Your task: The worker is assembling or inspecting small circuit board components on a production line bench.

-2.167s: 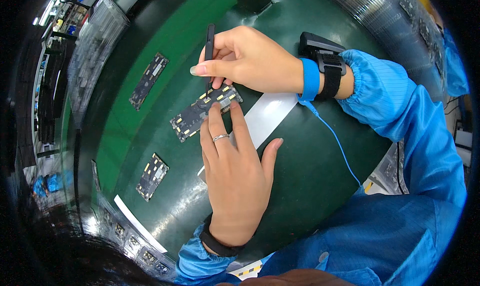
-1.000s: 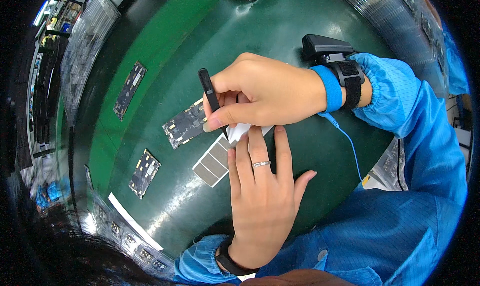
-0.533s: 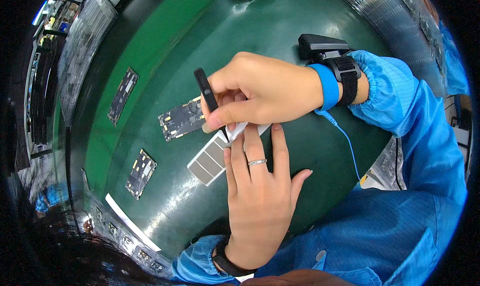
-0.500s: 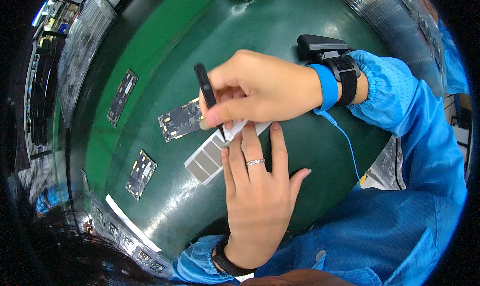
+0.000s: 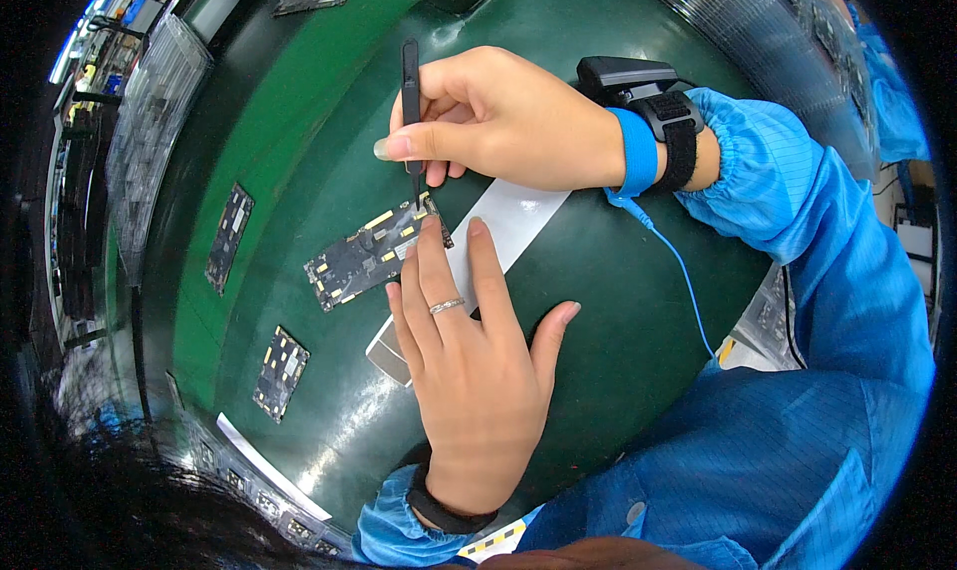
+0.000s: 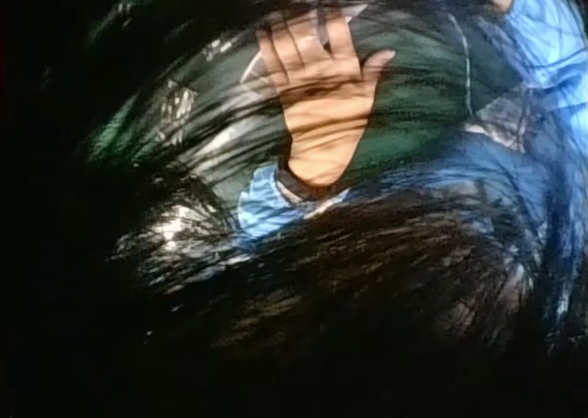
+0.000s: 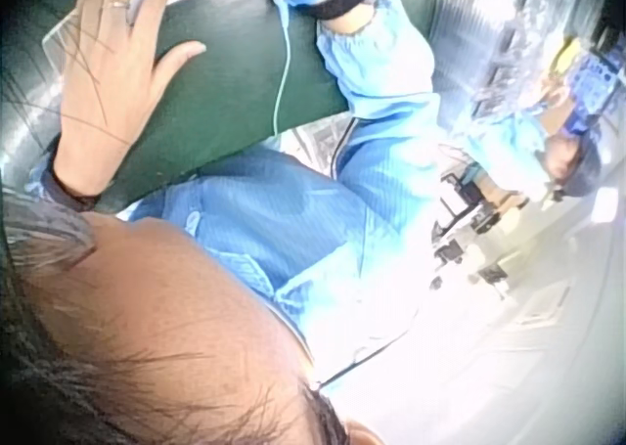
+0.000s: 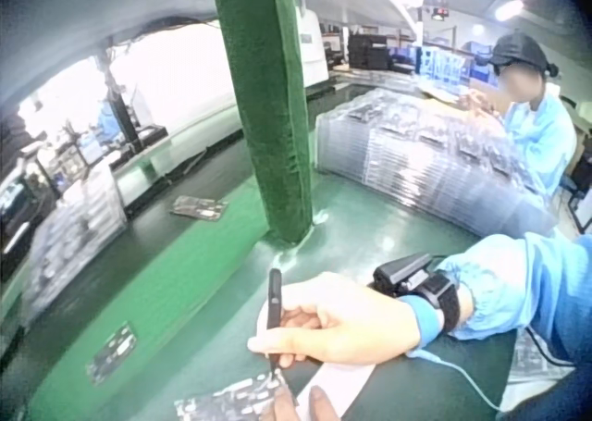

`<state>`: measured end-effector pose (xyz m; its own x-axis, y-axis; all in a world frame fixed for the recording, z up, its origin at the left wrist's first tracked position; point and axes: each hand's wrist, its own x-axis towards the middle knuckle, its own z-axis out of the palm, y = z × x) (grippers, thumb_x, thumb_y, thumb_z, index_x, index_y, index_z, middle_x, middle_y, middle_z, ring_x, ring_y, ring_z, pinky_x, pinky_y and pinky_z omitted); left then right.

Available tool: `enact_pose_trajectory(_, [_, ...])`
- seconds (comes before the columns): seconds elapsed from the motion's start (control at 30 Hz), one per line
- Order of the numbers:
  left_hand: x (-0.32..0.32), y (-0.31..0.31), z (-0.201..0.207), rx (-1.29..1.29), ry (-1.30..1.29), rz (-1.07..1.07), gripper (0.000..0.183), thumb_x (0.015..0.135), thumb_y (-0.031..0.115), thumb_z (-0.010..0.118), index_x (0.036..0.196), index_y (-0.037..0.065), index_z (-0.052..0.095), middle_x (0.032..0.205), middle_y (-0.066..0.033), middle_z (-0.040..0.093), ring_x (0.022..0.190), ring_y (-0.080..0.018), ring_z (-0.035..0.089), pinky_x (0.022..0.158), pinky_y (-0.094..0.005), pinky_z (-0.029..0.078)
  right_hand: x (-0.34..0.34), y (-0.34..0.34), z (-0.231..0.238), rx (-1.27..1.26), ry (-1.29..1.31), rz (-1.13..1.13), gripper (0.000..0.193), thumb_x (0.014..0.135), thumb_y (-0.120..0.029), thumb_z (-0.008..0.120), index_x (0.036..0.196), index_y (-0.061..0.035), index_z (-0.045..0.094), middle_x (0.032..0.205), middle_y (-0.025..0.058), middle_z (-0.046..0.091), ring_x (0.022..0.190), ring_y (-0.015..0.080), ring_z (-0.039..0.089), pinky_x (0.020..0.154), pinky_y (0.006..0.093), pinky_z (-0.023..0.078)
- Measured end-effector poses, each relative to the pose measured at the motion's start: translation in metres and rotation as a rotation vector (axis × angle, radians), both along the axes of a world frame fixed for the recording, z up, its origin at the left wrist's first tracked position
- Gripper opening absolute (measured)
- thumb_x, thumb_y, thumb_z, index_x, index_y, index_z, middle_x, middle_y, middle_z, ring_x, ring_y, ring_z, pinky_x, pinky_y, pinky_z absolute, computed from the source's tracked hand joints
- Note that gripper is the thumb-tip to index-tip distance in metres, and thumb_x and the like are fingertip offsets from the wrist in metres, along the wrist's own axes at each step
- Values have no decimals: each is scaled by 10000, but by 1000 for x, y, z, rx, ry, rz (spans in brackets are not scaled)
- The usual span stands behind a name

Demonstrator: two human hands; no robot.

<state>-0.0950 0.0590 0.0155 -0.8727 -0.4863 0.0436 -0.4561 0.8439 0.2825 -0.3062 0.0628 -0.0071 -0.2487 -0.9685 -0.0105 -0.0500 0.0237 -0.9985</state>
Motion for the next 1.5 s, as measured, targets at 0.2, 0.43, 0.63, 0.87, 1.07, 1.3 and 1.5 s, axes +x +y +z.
enact_pose_trajectory(0.2, [1,-2,-5,14,-23,-11,858,890,509,762,1483,-47,487,1539,-311,407,1376,-489,471,1118,-619,445,6,-6,-8,-27,36,0,242,1018,-218,746,1026,22,720,883,46,726,781,103,702,723,257,574])
enact_pose_trajectory(0.43, [-3,-1,0,24,-9,-12,857,894,508,761,1490,-43,486,1545,-316,399,1375,-489,466,1124,-620,433,2,-5,-2,-69,102,-24,253,1009,-225,756,982,24,723,849,58,722,764,107,702,721,269,572])
enact_pose_trajectory(0.63, [-3,-4,-1,-23,-15,-23,869,884,549,755,1483,-27,502,1548,-324,403,1344,-474,480,1112,-613,408,-1,-5,1,-62,199,-15,241,997,-232,769,979,7,739,815,32,717,762,103,690,706,278,554])
enact_pose_trajectory(0.87, [7,9,15,-2,-133,20,844,886,641,692,1500,81,550,1579,-233,447,1420,-366,486,1215,-582,342,8,-6,15,-178,158,87,199,992,-192,766,1055,-4,749,888,13,725,830,92,666,736,265,543])
enact_pose_trajectory(1.07, [17,33,11,31,-129,-124,845,865,587,723,1507,64,556,1540,-191,507,1364,-333,535,1162,-586,382,25,7,5,-120,221,292,211,969,-193,780,1072,-11,761,821,120,753,705,179,693,658,311,552])
enact_pose_trajectory(1.3, [14,34,8,-11,-146,-130,840,860,577,730,1508,74,550,1529,-171,515,1365,-319,533,1159,-570,394,22,7,2,-100,234,343,212,984,-202,766,1058,-4,756,802,123,746,692,175,695,633,312,539])
enact_pose_trajectory(1.5, [11,33,10,-7,-151,-125,827,862,562,736,1503,76,548,1533,-166,512,1349,-319,545,1162,-565,399,21,9,4,-11,53,244,220,989,-190,767,1059,18,750,836,63,756,763,109,701,688,264,550])
